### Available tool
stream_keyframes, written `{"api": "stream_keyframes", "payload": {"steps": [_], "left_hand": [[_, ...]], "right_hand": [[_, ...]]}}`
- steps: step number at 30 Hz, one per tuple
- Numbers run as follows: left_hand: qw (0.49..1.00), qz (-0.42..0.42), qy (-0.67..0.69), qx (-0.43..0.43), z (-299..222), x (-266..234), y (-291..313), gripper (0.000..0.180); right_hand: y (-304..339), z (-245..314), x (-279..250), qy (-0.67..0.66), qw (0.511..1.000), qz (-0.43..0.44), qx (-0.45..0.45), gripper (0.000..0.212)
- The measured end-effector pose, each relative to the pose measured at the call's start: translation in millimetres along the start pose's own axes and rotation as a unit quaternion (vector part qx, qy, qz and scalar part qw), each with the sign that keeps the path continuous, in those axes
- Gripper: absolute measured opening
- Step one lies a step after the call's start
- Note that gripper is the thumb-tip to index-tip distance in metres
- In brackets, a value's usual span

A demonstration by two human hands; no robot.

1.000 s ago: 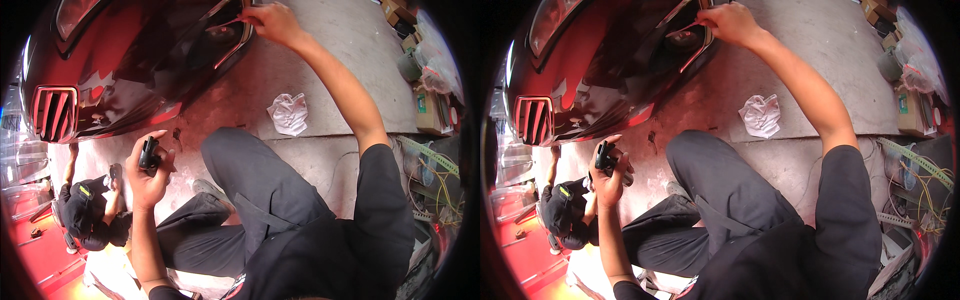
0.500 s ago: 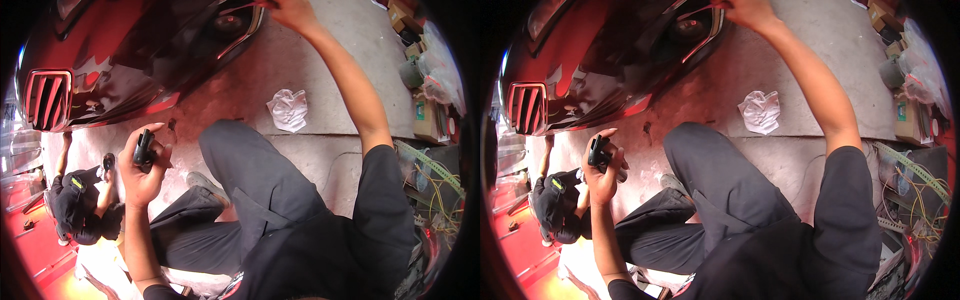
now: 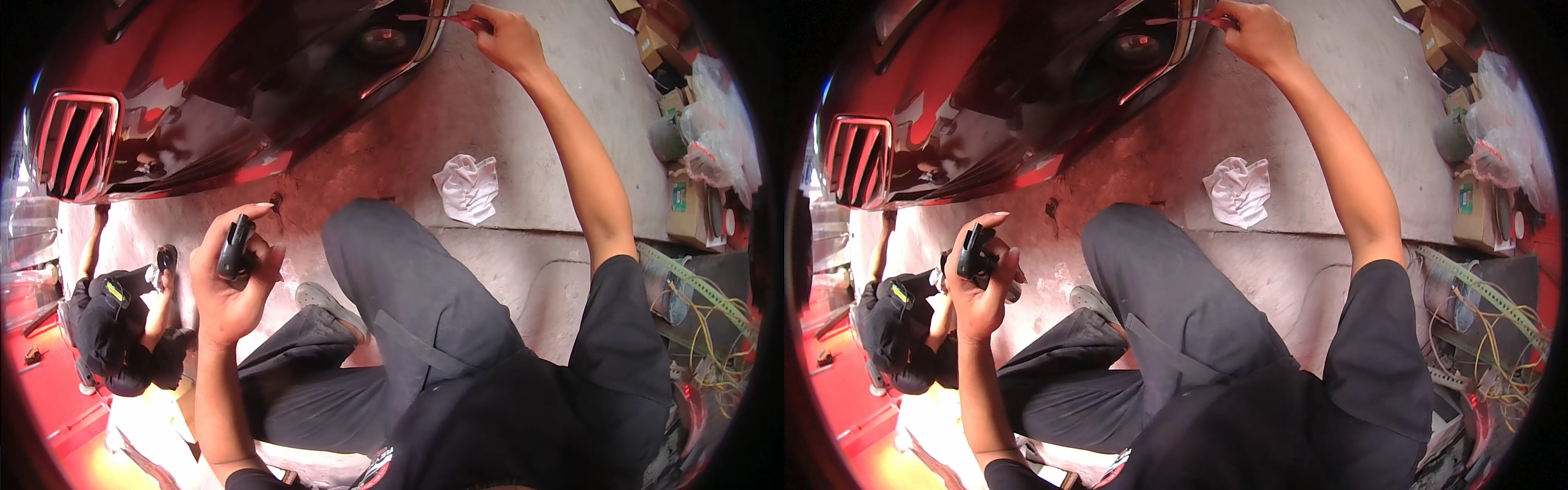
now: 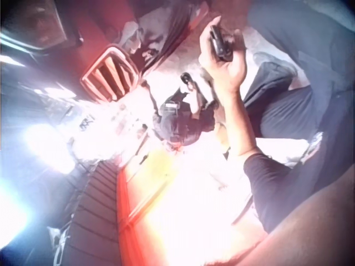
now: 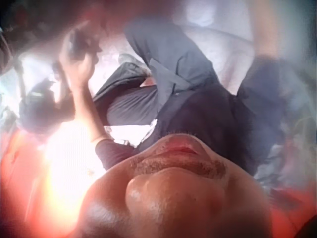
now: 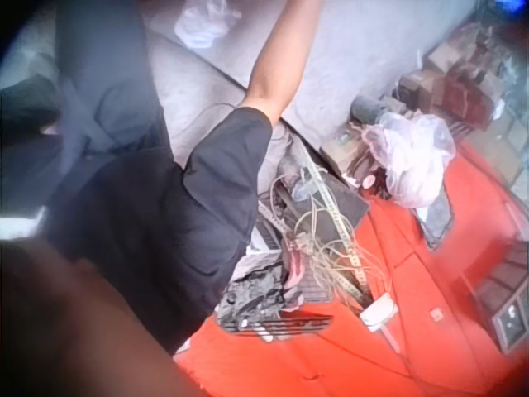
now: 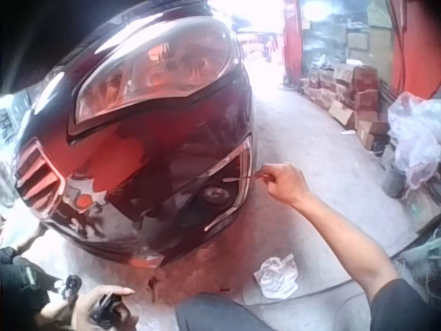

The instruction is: The person cleans the front bumper of a maroon car using a toothbrush and a spray bottle. They apply liquid from the bottle onto the brush and scrub the bumper surface, then wipe it with a cloth. The person also walks to a counter to retrieve a spray bottle and returns to continue cleaning.

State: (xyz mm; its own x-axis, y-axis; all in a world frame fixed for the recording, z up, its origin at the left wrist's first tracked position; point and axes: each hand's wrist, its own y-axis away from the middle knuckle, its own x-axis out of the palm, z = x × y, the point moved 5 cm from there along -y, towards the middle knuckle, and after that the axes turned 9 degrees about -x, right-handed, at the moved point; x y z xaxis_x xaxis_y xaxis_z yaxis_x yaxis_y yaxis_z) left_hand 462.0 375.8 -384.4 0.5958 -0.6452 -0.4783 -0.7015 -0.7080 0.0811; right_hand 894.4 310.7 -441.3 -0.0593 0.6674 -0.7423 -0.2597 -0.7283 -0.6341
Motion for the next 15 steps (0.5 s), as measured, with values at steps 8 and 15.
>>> {"api": "stream_keyframes", "payload": {"steps": [8, 15], "left_hand": [[1.0, -0.019, -0.005, 0.011, 1.6, 1.9, -3.5, 0.042], [1.0, 0.009, -0.011, 0.024, 3.6, 4.4, -3.5, 0.041]], "right_hand": [[-8.4, 26.4, 9.0, 0.01, 0.999, -0.013, -0.047, 0.02], [29.7, 5.7, 20.2, -0.009, 0.999, -0.016, 0.045, 0.014]]}}
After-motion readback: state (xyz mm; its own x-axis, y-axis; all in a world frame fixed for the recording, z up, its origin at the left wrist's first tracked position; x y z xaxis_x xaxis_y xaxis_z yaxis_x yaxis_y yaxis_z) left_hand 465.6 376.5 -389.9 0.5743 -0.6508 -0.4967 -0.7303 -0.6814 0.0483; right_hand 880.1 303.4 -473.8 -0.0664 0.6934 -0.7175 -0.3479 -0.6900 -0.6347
